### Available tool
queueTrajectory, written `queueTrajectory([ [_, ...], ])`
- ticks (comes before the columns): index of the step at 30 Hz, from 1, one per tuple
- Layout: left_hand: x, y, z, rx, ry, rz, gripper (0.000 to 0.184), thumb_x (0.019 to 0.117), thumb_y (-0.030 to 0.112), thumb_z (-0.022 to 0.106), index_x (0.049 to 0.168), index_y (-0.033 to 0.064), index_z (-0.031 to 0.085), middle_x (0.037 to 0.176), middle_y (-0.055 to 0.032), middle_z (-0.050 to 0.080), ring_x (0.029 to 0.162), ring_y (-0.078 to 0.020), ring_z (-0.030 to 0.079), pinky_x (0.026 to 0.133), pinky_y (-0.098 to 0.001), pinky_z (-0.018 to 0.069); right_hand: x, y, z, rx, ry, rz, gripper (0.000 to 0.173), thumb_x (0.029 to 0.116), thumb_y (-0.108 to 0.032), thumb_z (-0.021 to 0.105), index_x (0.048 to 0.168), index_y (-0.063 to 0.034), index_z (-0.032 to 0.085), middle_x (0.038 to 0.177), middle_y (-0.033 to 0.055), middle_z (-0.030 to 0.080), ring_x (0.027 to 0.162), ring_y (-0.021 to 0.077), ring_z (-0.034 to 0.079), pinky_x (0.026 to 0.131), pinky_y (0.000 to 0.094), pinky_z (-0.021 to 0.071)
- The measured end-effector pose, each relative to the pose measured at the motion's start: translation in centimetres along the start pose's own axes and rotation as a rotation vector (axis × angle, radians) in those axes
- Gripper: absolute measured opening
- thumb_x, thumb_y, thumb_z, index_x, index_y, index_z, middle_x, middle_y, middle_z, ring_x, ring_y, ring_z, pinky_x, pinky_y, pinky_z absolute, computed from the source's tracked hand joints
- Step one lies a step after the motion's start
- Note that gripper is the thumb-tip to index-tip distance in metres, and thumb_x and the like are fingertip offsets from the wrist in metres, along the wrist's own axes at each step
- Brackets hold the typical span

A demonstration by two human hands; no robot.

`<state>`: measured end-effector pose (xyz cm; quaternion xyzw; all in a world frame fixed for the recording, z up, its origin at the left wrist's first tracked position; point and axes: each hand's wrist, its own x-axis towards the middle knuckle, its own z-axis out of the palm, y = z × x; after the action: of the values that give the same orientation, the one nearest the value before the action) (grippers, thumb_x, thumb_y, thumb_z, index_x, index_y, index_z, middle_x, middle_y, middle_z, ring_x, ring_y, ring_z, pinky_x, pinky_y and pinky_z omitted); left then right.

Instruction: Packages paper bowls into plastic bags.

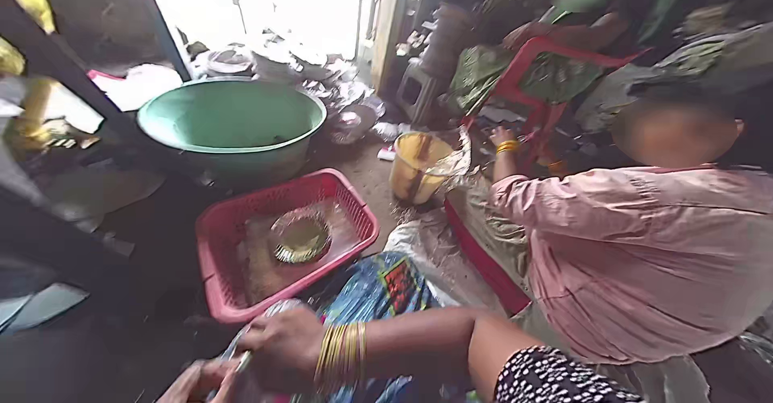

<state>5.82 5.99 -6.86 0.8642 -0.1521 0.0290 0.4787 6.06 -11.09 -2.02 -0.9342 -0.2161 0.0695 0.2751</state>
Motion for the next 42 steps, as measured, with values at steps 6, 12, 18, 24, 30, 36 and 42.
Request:
queueTrajectory([
  [6, 1.3, 0.3, 0.5, -0.084, 0.009, -0.114, 0.021, 0.0873, 0.011, 0.069, 0.1, -0.0053, 0.067, 0.088, -0.0106, 0.068, 0.078, -0.0139, 0.064, 0.075, -0.0362, 0.0541, -0.9, 1.3, 0.7, -0.007, 0.161, -0.081, 0.019, 0.0923, -0.002, 0.062, 0.103, 0.001, 0.077, 0.107, 0.0208, 0.073, 0.101, 0.0367, 0.071, 0.089, 0.052, 0.0546],
  [12, 2.2, 1.7, -0.6, 0.07, -0.176, -0.102, 0.013, 0.0948, 0.003, 0.065, 0.102, -0.0002, 0.075, 0.101, -0.0136, 0.073, 0.095, -0.0251, 0.07, 0.089, -0.049, 0.0552, 0.2, 4.4, 0.8, -0.307, 0.243, -0.421, 0.011, 0.0848, 0.001, 0.065, 0.088, -0.0004, 0.075, 0.085, 0.0168, 0.071, 0.079, 0.0344, 0.071, 0.066, 0.0482, 0.056],
  [18, 3.3, 3.0, -0.8, 0.654, -0.303, 0.386, 0.005, 0.0813, -0.003, 0.07, 0.086, -0.0056, 0.071, 0.084, -0.0193, 0.066, 0.081, -0.0349, 0.068, 0.072, -0.0468, 0.0542, 0.7, 4.1, -1.0, -0.545, 0.095, -0.492, 0.005, 0.0839, 0.006, 0.064, 0.086, 0.0045, 0.068, 0.079, 0.0195, 0.065, 0.076, 0.036, 0.069, 0.062, 0.0464, 0.0518],
  [24, 4.7, 4.7, -2.8, 0.581, -0.551, 0.167, 0.018, 0.0945, 0.013, 0.059, 0.083, 0.0025, 0.068, 0.078, -0.0114, 0.065, 0.079, -0.0286, 0.067, 0.067, -0.0479, 0.0506, 0.5, 3.6, -2.0, -0.096, -0.022, -0.193, 0.014, 0.0945, -0.008, 0.06, 0.083, -0.0028, 0.065, 0.077, 0.012, 0.065, 0.073, 0.0298, 0.068, 0.061, 0.0501, 0.0516],
  [30, 3.6, 4.3, -2.1, 0.195, -0.428, -0.187, 0.028, 0.0974, 0.016, 0.059, 0.071, 0.0071, 0.062, 0.065, -0.0041, 0.057, 0.066, -0.0181, 0.058, 0.062, -0.0425, 0.0443, -0.6, 3.2, -0.1, 0.039, 0.21, -0.088, 0.016, 0.0871, -0.01, 0.063, 0.073, -0.0048, 0.059, 0.06, 0.0067, 0.054, 0.055, 0.0236, 0.058, 0.049, 0.0429, 0.0419],
  [36, 2.1, 4.6, -0.2, 0.099, -0.25, -0.285, 0.028, 0.094, 0.013, 0.062, 0.067, 0.006, 0.059, 0.063, -0.0032, 0.053, 0.063, -0.0162, 0.054, 0.061, -0.0393, 0.0428, -1.1, 3.9, 0.5, -0.126, 0.365, -0.134, 0.015, 0.0863, -0.007, 0.062, 0.073, -0.0009, 0.06, 0.062, 0.0116, 0.058, 0.055, 0.0283, 0.062, 0.047, 0.0434, 0.0437],
  [42, 0.1, 5.3, 0.9, 0.075, -0.193, -0.342, 0.026, 0.0929, 0.014, 0.062, 0.068, 0.0056, 0.061, 0.065, -0.0027, 0.055, 0.066, -0.0165, 0.055, 0.064, -0.0406, 0.0438, -2.6, 4.5, 1.1, -0.175, 0.397, -0.158, 0.018, 0.0873, -0.008, 0.059, 0.071, -0.0001, 0.059, 0.062, 0.0132, 0.058, 0.054, 0.0298, 0.062, 0.045, 0.0439, 0.0446],
])
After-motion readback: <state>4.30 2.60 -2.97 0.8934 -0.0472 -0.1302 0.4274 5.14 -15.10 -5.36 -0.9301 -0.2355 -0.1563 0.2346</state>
